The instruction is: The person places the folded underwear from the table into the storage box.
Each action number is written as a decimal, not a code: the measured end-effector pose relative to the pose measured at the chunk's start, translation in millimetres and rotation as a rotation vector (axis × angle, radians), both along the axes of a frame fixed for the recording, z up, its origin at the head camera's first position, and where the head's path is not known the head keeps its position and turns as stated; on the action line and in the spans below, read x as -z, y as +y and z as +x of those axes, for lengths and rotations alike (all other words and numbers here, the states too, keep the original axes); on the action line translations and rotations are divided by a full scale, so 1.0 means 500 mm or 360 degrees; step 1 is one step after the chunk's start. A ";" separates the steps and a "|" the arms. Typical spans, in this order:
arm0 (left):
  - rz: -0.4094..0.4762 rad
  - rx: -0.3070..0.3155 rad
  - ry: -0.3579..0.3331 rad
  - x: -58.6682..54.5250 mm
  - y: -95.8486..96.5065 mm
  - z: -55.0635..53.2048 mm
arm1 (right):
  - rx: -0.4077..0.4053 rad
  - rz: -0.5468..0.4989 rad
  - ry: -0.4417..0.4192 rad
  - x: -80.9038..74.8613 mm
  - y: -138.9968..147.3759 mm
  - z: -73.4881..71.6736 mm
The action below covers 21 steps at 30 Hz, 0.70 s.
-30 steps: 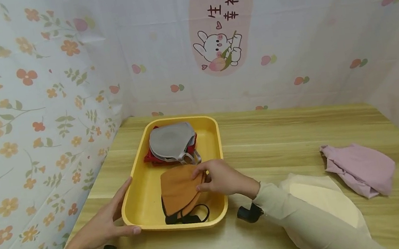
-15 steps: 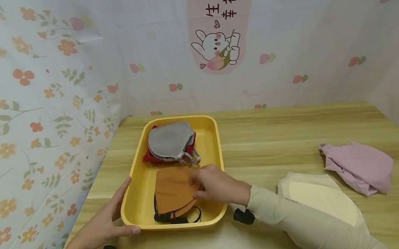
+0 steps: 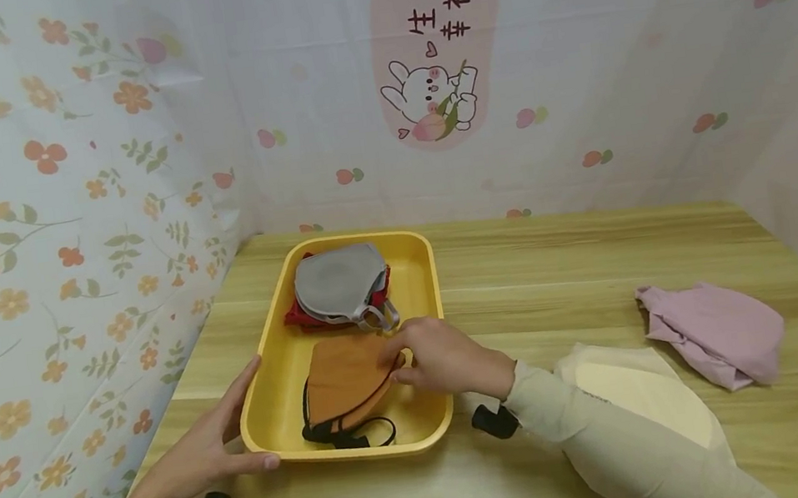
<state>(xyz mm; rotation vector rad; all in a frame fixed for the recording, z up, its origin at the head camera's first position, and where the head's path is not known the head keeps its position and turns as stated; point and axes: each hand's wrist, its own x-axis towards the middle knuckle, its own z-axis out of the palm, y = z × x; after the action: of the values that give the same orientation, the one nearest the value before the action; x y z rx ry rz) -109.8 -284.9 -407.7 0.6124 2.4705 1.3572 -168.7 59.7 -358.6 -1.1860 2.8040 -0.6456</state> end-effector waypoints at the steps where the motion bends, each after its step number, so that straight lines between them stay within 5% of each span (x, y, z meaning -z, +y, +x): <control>1: 0.0003 0.0000 -0.0004 0.000 0.000 0.000 | 0.0005 -0.0016 -0.0013 -0.002 0.002 -0.002; 21: 0.0002 -0.0009 -0.0008 -0.002 0.003 0.001 | 0.0044 -0.0275 -0.0276 -0.044 0.043 -0.015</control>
<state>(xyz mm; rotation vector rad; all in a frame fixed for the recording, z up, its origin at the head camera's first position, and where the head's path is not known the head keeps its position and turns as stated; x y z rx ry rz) -109.4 -283.2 -406.6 0.6020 2.4693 1.3608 -176.2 81.1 -336.4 -1.0587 2.6692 -0.9607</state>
